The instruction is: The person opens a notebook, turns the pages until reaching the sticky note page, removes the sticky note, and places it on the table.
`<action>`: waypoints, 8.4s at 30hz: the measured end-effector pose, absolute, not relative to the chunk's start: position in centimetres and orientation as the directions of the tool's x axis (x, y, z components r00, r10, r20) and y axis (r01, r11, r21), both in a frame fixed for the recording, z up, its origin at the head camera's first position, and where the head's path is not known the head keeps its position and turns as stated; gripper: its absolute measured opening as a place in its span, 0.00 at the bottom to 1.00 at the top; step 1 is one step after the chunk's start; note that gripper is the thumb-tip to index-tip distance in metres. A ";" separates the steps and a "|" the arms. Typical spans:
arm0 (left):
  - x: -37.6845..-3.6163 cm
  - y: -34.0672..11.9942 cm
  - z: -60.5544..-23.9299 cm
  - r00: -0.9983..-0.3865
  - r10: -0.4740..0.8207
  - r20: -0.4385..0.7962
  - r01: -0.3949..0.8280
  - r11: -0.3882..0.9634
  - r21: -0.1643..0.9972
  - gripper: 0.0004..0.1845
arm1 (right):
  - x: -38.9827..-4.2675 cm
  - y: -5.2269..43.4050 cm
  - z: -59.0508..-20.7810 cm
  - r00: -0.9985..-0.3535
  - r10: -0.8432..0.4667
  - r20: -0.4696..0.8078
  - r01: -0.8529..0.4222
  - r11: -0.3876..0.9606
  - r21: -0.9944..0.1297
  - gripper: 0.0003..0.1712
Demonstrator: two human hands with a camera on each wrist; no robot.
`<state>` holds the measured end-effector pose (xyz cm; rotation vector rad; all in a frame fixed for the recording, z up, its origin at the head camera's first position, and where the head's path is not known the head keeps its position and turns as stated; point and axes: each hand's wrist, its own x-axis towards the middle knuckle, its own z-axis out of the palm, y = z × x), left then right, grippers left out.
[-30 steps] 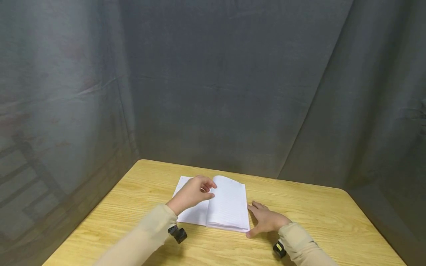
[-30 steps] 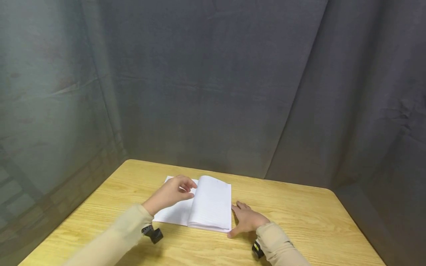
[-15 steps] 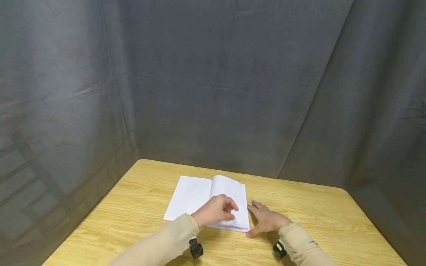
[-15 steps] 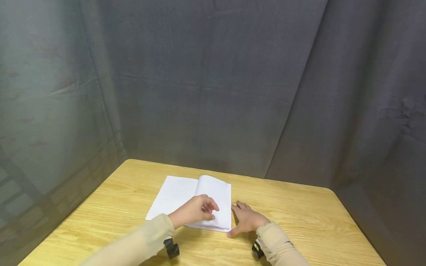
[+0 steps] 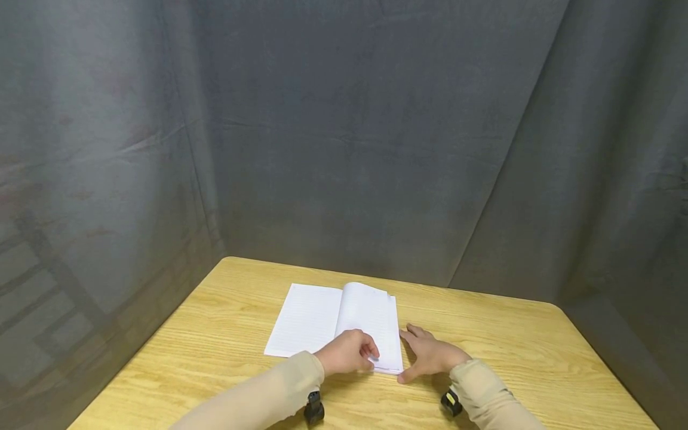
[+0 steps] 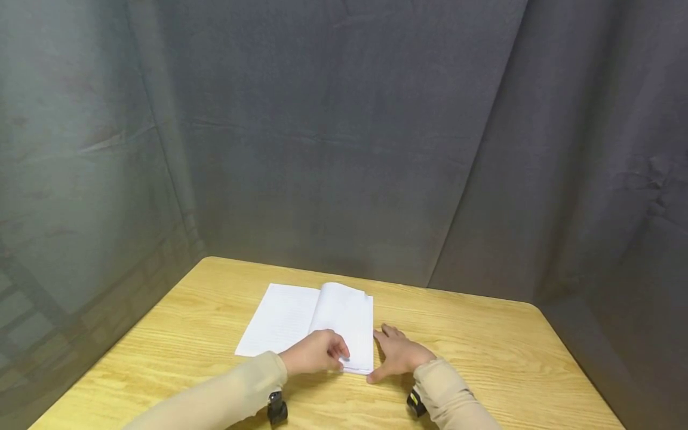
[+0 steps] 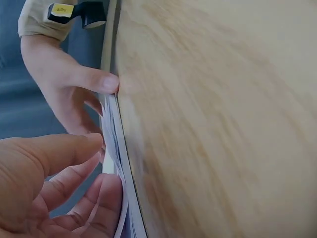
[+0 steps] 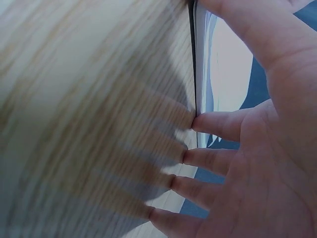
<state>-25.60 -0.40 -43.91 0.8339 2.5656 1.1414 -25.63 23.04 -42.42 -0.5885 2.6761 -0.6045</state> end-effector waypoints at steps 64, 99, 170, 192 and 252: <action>-25.8 -0.6 -42.4 -0.838 0.538 0.096 0.443 0.566 0.695 0.07 | -25.7 23.0 -42.4 -0.861 -0.453 -0.230 -0.323 0.838 -0.440 0.62; -24.2 -13.8 -38.3 -0.963 0.199 0.180 0.261 0.547 0.796 0.07 | -25.7 23.3 -42.4 -0.836 -0.479 -0.267 -0.316 0.819 -0.478 0.63; -24.5 -16.3 -42.7 -0.995 0.095 -0.022 0.061 0.779 0.625 0.08 | -25.5 23.1 -42.1 -0.838 -0.479 -0.262 -0.329 0.826 -0.458 0.63; -25.5 -6.4 -37.3 -0.878 0.407 0.252 0.413 0.379 0.828 0.08 | -25.5 23.0 -41.9 -0.841 -0.472 -0.264 -0.328 0.833 -0.445 0.63; -25.9 0.5 -43.2 -0.870 0.492 -0.036 0.336 0.644 0.687 0.07 | -25.6 22.8 -42.4 -0.861 -0.452 -0.233 -0.317 0.836 -0.449 0.62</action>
